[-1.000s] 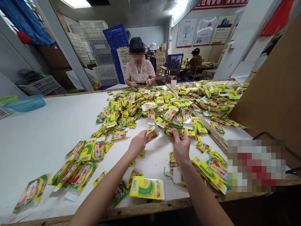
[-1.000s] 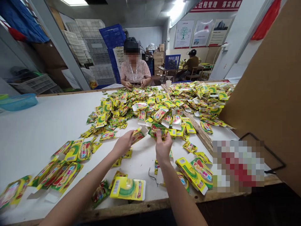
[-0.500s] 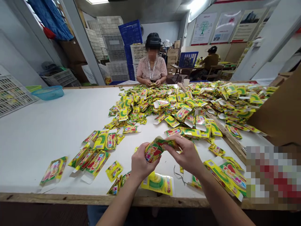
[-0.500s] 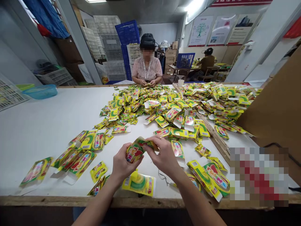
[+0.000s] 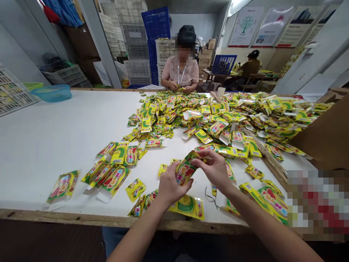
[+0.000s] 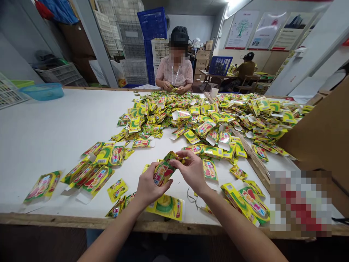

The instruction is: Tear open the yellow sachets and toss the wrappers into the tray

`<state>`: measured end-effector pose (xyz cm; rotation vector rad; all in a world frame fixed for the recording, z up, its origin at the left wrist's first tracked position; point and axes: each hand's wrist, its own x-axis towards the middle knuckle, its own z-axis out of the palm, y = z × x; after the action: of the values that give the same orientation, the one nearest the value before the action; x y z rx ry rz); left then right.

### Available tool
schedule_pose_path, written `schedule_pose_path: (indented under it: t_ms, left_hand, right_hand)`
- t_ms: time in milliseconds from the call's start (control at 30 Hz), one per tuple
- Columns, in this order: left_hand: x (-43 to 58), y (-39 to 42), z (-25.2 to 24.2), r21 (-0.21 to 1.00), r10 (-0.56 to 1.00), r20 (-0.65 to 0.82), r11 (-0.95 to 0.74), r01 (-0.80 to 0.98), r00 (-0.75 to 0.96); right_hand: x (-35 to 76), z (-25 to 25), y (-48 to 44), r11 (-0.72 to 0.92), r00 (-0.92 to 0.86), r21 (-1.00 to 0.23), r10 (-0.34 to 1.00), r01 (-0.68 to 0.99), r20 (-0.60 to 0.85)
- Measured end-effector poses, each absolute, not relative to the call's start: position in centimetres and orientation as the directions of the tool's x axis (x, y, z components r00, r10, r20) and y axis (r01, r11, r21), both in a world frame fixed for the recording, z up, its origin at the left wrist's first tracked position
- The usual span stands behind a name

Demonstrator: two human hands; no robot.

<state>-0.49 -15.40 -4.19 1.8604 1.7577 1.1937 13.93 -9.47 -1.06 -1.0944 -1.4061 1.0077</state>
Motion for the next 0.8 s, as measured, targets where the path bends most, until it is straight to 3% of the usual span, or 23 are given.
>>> schedule_pose_path:
  t_ms: [133, 200, 400, 533, 667, 733, 800]
  left_hand:
    - [-0.4, -15.7, -4.0, 0.749, 0.92, 0.361, -0.188, 0.635, -0.154]
    - [-0.5, -15.8, -4.0, 0.743, 0.906, 0.388, -0.199, 0.639, -0.169]
    - [-0.9, -16.0, -4.2, 0.697, 0.892, 0.445, -0.292, 0.654, -0.077]
    - [-0.8, -15.9, -4.4, 0.677, 0.89, 0.456, -0.359, 0.642, 0.016]
    - [-0.5, -15.5, -4.0, 0.818, 0.925, 0.365, -0.266, 0.51, -0.103]
    - [-0.5, -15.3, -3.8, 0.938, 0.968, 0.198, -0.143, 0.314, -0.151]
    - [-0.5, -15.2, -3.8, 0.993, 0.996, 0.041, -0.03, 0.117, -0.084]
  right_hand:
    - [13.4, -0.9, -10.2, 0.473, 0.025, -0.814, 0.86, 0.336, 0.51]
    - [13.5, -0.8, -10.7, 0.502, -0.046, -0.754, 0.843, 0.423, 0.536]
    - [15.0, -0.5, -12.8, 0.471, -0.424, -0.753, 0.861, 0.459, 0.281]
    - [15.2, 0.2, -12.8, 0.414, -0.529, -0.775, 0.84, 0.477, 0.123]
    - [14.6, 0.1, -11.6, 0.219, -0.409, -0.917, 0.91, 0.332, 0.069]
    - [14.6, 0.1, -11.2, 0.133, -0.286, -0.967, 0.956, 0.219, 0.066]
    - [14.7, 0.3, -11.0, 0.084, -0.289, -0.984, 0.957, 0.158, 0.035]
